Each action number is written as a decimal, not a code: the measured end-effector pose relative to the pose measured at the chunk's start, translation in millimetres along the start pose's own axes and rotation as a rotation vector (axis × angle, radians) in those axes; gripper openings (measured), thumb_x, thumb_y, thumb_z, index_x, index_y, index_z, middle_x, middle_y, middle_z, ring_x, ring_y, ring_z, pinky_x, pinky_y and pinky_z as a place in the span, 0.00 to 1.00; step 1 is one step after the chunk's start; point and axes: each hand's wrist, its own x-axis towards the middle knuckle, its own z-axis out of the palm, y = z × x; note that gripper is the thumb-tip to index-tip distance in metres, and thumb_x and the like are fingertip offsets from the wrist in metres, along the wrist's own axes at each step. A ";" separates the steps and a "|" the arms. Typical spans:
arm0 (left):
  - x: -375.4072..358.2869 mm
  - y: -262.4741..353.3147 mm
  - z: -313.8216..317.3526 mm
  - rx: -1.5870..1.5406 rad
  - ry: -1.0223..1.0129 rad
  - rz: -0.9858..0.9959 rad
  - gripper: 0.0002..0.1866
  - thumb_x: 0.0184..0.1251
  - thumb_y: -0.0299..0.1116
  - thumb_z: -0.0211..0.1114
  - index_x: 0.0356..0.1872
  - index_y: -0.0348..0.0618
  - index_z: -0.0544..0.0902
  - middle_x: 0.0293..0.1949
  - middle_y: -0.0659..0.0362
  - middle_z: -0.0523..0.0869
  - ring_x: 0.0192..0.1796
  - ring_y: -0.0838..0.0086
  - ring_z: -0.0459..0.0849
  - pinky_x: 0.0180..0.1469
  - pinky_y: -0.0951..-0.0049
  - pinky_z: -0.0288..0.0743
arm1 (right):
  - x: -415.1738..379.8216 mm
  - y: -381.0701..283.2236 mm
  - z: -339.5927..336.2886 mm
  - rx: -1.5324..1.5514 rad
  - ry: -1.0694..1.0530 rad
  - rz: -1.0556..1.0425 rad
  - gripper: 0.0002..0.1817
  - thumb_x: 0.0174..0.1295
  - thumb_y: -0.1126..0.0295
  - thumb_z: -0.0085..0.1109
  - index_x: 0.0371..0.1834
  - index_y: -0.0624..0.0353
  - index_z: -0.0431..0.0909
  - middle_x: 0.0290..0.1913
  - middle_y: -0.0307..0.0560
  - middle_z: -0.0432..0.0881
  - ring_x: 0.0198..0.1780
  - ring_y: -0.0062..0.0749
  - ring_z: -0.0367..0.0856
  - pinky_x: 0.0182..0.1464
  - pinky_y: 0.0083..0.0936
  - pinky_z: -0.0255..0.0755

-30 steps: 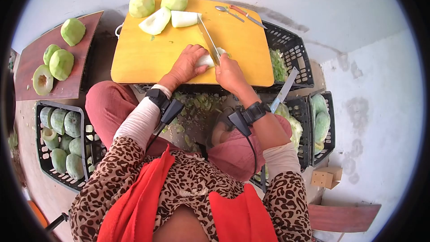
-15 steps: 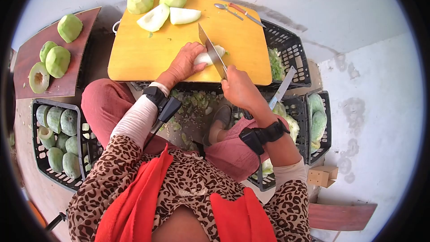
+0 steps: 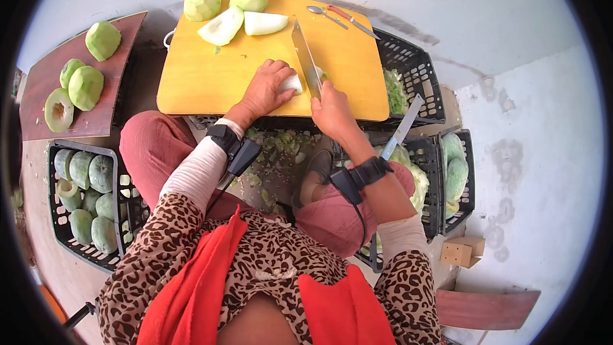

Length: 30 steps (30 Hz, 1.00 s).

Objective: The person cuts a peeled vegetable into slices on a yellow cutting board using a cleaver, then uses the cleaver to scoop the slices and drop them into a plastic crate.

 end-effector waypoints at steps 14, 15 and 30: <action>0.5 -6.5 5.9 -0.127 0.017 -0.033 0.20 0.49 0.28 0.70 0.46 0.42 0.78 0.44 0.52 0.77 0.48 0.53 0.73 0.54 0.59 0.71 | -22.3 -26.1 -22.1 -0.108 -0.194 0.006 0.14 0.61 0.72 0.55 0.39 0.74 0.67 0.33 0.75 0.78 0.40 0.70 0.78 0.43 0.50 0.71; 0.1 -6.7 5.7 -0.134 0.014 -0.043 0.20 0.49 0.28 0.70 0.46 0.42 0.78 0.44 0.52 0.77 0.48 0.52 0.73 0.54 0.59 0.71 | -15.2 -20.9 -13.8 -0.118 -0.184 -0.013 0.14 0.61 0.72 0.55 0.39 0.75 0.67 0.32 0.75 0.78 0.40 0.70 0.78 0.43 0.51 0.71; -4.9 -3.7 4.9 -0.129 0.034 -0.072 0.20 0.52 0.30 0.67 0.48 0.40 0.75 0.45 0.48 0.76 0.51 0.49 0.73 0.56 0.56 0.70 | -20.5 -22.8 -22.2 -0.060 -0.045 -0.048 0.12 0.61 0.72 0.55 0.39 0.73 0.67 0.31 0.75 0.78 0.39 0.69 0.79 0.42 0.52 0.72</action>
